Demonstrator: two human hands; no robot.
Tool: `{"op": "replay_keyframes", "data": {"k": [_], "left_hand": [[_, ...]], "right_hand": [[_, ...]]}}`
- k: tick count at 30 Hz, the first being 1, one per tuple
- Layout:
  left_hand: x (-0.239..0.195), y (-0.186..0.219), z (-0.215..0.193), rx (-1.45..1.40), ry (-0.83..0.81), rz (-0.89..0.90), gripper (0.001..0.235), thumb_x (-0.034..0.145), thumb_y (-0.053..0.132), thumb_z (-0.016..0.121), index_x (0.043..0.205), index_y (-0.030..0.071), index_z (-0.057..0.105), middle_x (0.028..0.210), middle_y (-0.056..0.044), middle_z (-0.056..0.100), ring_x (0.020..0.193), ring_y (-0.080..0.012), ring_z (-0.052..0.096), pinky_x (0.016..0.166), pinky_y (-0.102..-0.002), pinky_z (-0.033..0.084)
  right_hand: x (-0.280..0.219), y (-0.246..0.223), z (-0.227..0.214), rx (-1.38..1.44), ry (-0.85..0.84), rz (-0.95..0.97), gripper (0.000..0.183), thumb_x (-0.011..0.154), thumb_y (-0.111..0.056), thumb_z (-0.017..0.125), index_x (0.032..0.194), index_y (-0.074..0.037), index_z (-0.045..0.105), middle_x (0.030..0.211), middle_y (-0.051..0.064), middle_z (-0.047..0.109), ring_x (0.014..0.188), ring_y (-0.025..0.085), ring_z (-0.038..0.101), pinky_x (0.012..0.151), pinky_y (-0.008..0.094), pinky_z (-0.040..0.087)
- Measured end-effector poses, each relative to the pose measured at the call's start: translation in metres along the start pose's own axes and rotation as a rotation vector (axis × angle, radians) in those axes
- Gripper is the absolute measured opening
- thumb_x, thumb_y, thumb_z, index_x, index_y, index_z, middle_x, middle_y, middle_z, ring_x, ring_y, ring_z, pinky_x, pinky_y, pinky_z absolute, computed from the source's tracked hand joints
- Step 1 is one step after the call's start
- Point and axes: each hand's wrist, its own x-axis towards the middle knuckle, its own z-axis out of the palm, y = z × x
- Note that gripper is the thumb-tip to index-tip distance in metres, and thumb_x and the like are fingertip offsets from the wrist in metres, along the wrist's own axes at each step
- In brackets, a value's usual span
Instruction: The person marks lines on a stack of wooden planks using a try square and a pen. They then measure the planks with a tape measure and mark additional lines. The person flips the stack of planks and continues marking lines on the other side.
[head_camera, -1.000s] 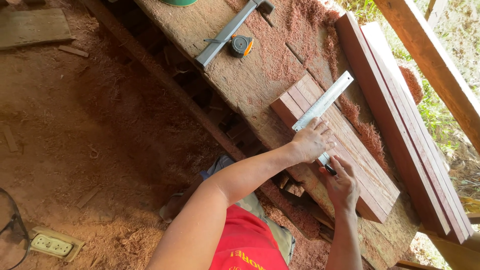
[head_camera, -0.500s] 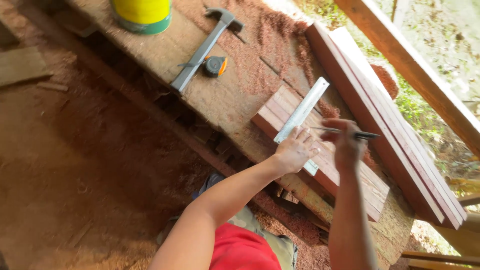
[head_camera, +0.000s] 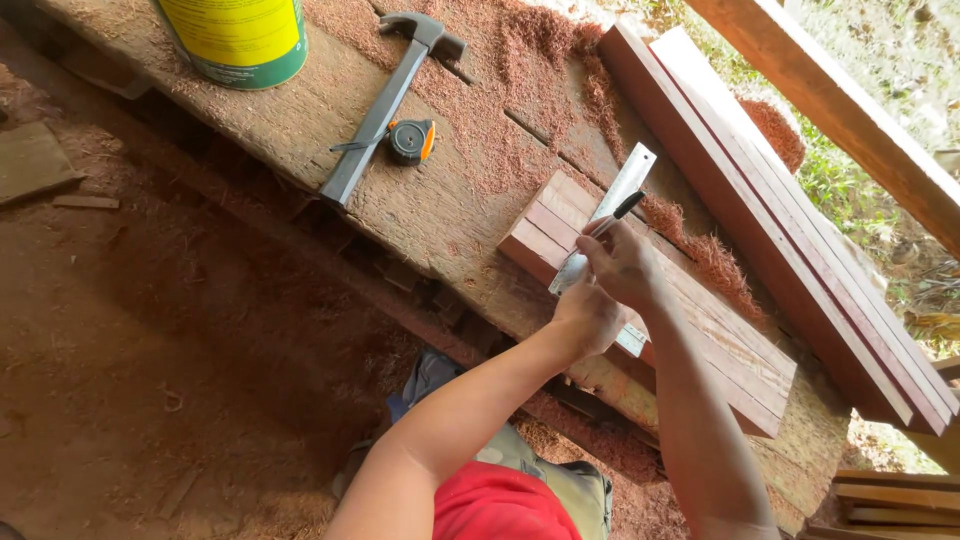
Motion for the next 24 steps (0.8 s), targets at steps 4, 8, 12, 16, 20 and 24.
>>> {"op": "replay_keyframes", "data": {"k": [4, 8, 12, 16, 20, 24], "left_hand": [[-0.003, 0.001, -0.004, 0.223, -0.123, 0.061, 0.037, 0.095, 0.027, 0.058, 0.128, 0.014, 0.069, 0.146, -0.018, 0.051, 0.144, -0.0396, 0.037, 0.112, -0.043, 0.040], [0.006, -0.009, 0.021, 0.314, -0.079, 0.106, 0.036, 0.097, 0.026, 0.058, 0.129, 0.013, 0.069, 0.144, -0.015, 0.056, 0.138, -0.0334, 0.047, 0.113, -0.042, 0.041], [-0.007, 0.007, -0.020, 0.372, -0.218, 0.134, 0.036, 0.104, 0.020, 0.051, 0.135, 0.023, 0.066, 0.128, -0.007, 0.068, 0.123, -0.0243, 0.061, 0.125, -0.046, 0.026], [-0.005, 0.004, -0.013, 0.468, -0.164, 0.238, 0.043, 0.096, 0.013, 0.050, 0.131, 0.034, 0.065, 0.103, 0.003, 0.075, 0.113, -0.0198, 0.067, 0.128, -0.053, 0.008], [-0.013, 0.015, -0.039, 0.467, -0.341, 0.176, 0.051, 0.103, 0.008, 0.048, 0.148, 0.031, 0.055, 0.095, 0.001, 0.077, 0.107, -0.0176, 0.070, 0.131, -0.052, 0.001], [-0.010, 0.013, -0.032, 0.454, -0.315, 0.184, 0.054, 0.101, 0.008, 0.049, 0.149, 0.032, 0.052, 0.102, 0.000, 0.077, 0.118, -0.0205, 0.064, 0.130, -0.052, -0.001]], "right_hand": [[0.000, 0.006, 0.003, -0.085, -0.009, -0.043, 0.023, 0.099, -0.022, 0.068, 0.111, -0.002, 0.064, 0.094, 0.009, 0.071, 0.086, 0.019, 0.068, 0.075, 0.035, 0.056], [-0.001, 0.004, 0.009, -0.137, -0.008, -0.061, 0.024, 0.099, -0.024, 0.068, 0.111, -0.003, 0.064, 0.095, 0.011, 0.072, 0.088, 0.020, 0.068, 0.078, 0.037, 0.055], [0.005, -0.012, 0.000, -0.273, -0.003, -0.009, 0.025, 0.100, -0.026, 0.068, 0.112, -0.004, 0.064, 0.093, 0.013, 0.073, 0.084, 0.022, 0.070, 0.074, 0.038, 0.055], [0.008, -0.001, 0.000, -0.253, 0.017, -0.028, 0.027, 0.100, -0.028, 0.067, 0.111, -0.004, 0.064, 0.093, 0.015, 0.074, 0.083, 0.022, 0.072, 0.072, 0.038, 0.057], [0.005, 0.002, -0.002, -0.186, -0.047, -0.030, 0.027, 0.102, -0.028, 0.063, 0.113, -0.003, 0.062, 0.098, 0.014, 0.074, 0.086, 0.021, 0.072, 0.071, 0.036, 0.059], [0.007, 0.008, -0.001, -0.135, -0.059, 0.008, 0.028, 0.103, -0.027, 0.062, 0.115, -0.002, 0.062, 0.097, 0.015, 0.072, 0.084, 0.023, 0.070, 0.071, 0.037, 0.058]]}}
